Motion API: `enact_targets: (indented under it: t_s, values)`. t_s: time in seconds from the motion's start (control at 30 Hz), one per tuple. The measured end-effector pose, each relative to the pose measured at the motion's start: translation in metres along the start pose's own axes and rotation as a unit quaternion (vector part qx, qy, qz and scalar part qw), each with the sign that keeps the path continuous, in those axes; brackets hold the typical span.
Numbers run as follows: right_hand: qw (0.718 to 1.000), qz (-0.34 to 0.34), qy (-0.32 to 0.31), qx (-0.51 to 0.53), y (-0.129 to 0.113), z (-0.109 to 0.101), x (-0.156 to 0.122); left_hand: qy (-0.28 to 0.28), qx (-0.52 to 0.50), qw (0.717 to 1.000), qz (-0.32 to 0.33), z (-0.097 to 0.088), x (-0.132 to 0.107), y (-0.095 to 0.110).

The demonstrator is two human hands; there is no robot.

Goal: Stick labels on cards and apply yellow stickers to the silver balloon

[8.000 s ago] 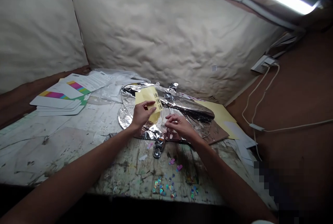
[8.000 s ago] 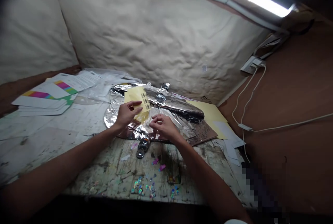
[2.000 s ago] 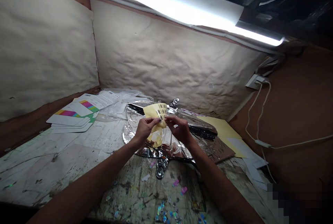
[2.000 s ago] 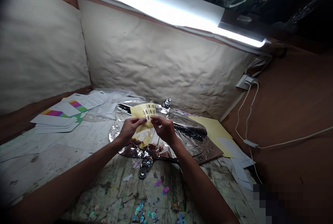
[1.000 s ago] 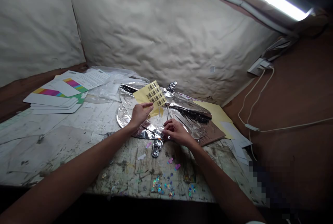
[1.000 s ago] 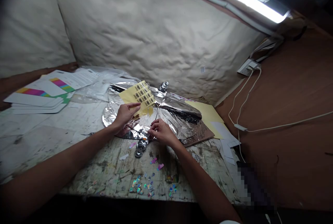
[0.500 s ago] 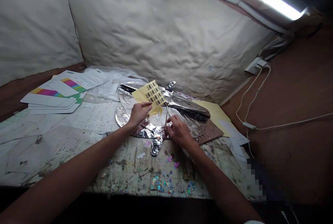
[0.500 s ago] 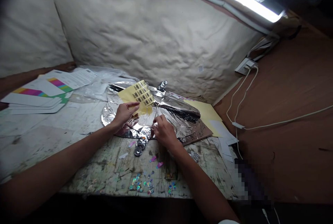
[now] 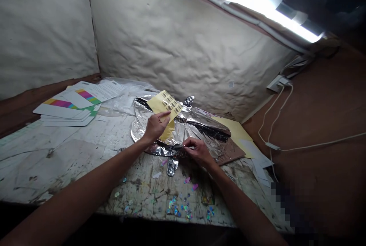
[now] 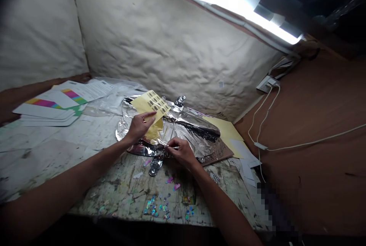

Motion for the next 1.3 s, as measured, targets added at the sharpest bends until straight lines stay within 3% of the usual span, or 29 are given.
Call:
enact_targets:
  t_s: [0.1, 0.2, 0.37, 0.47, 0.63, 0.83, 0.93, 1.03, 1.2, 1.3]
  values:
    - [0.988, 0.084, 0.021, 0.13, 0.007, -0.004, 0.007, -0.112, 0.043, 0.99, 0.077, 0.016, -0.006, 0.012]
    - [0.967, 0.138, 0.025, 0.213, 0.013, -0.006, 0.012, -0.218, 0.107, 0.958, 0.154, 0.033, -0.017, 0.012]
    - [0.947, 0.168, 0.054, 0.27, 0.026, -0.015, 0.018, -0.263, 0.277, 0.891, 0.246, 0.045, -0.031, 0.004]
    - [0.954, 0.15, 0.052, 0.255, 0.027, -0.019, 0.022, -0.258, 0.292, 0.888, 0.245, 0.044, -0.03, 0.005]
    - [0.954, 0.107, 0.045, 0.275, 0.01, -0.016, 0.025, -0.245, 0.244, 0.915, 0.206, 0.04, -0.024, 0.009]
    - [0.969, 0.124, 0.052, 0.209, 0.008, -0.017, 0.025, -0.23, 0.207, 0.934, 0.179, 0.04, -0.026, 0.013]
    - [0.964, 0.148, 0.052, 0.213, 0.021, -0.02, 0.026, -0.239, 0.254, 0.913, 0.213, 0.044, -0.032, 0.017]
    - [0.952, 0.187, 0.055, 0.238, 0.037, -0.021, 0.028, -0.189, 0.337, 0.876, 0.289, 0.044, -0.039, 0.026]
    - [0.978, 0.173, 0.101, 0.056, 0.048, -0.045, 0.051, -0.058, 0.364, 0.834, 0.41, 0.036, -0.049, 0.047]
    - [0.98, 0.156, 0.127, -0.008, 0.053, -0.075, 0.083, -0.041, 0.353, 0.804, 0.477, 0.035, -0.053, 0.054]
Point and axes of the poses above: each hand's wrist, its own x-axis towards the middle knuckle, its own z-axis out of the palm, y = z × x, the point moved 6 cm from there along x, towards the middle knuckle, and after that the axes turned 1 degree about y, right-handed, at the moved point
